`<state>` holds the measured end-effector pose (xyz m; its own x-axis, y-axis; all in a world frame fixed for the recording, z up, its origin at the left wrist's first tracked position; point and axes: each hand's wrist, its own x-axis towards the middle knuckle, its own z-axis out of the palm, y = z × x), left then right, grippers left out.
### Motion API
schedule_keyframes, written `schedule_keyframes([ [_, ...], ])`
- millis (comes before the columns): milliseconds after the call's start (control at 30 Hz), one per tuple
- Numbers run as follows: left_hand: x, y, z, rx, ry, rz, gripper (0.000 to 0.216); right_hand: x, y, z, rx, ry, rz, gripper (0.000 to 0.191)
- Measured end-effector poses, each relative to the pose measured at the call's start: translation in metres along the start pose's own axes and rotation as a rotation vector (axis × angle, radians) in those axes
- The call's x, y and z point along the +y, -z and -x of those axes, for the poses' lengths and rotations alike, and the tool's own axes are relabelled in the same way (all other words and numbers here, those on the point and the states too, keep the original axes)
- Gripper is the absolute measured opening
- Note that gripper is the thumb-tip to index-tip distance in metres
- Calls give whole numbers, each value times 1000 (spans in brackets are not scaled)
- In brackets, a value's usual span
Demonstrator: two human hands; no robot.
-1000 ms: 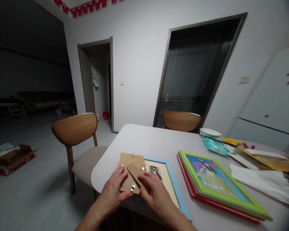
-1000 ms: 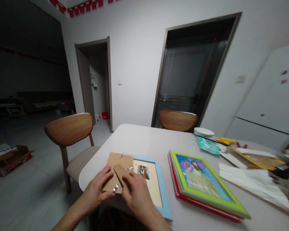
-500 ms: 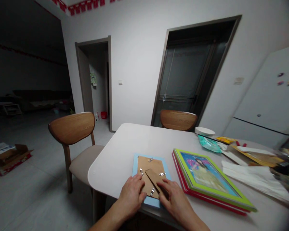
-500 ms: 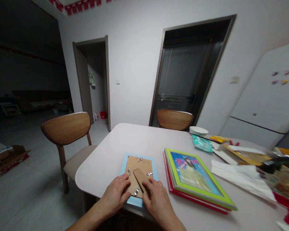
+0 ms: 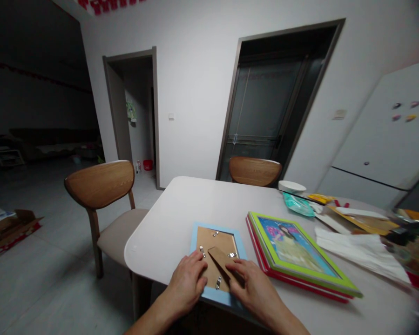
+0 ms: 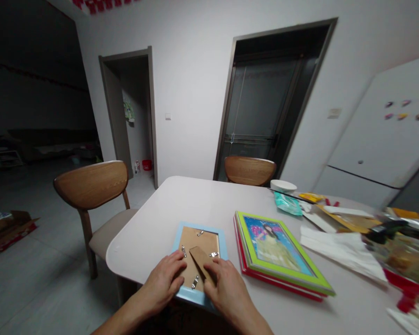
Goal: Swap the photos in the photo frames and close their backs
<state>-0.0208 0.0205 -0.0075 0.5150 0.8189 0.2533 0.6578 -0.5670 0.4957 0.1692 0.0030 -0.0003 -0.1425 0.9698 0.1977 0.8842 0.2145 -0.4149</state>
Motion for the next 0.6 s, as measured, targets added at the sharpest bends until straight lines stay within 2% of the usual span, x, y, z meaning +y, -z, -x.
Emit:
schedule_keyframes([
  [100,-1,-1,2,-45,30,20,37,2,-2,1,0,-34,30,37],
  [267,-3,0,2,-117,71,52,70,0,3,2,-22,-48,97,35],
  [333,-2,1,0,-118,59,37,68,0,1,0,-29,-30,110,33],
  [467,2,-1,0,-112,-13,-9,42,2,-14,-2,40,43,158,33],
  [600,2,-6,4,-100,-39,-39,35,9,-26,1,123,78,225,31],
])
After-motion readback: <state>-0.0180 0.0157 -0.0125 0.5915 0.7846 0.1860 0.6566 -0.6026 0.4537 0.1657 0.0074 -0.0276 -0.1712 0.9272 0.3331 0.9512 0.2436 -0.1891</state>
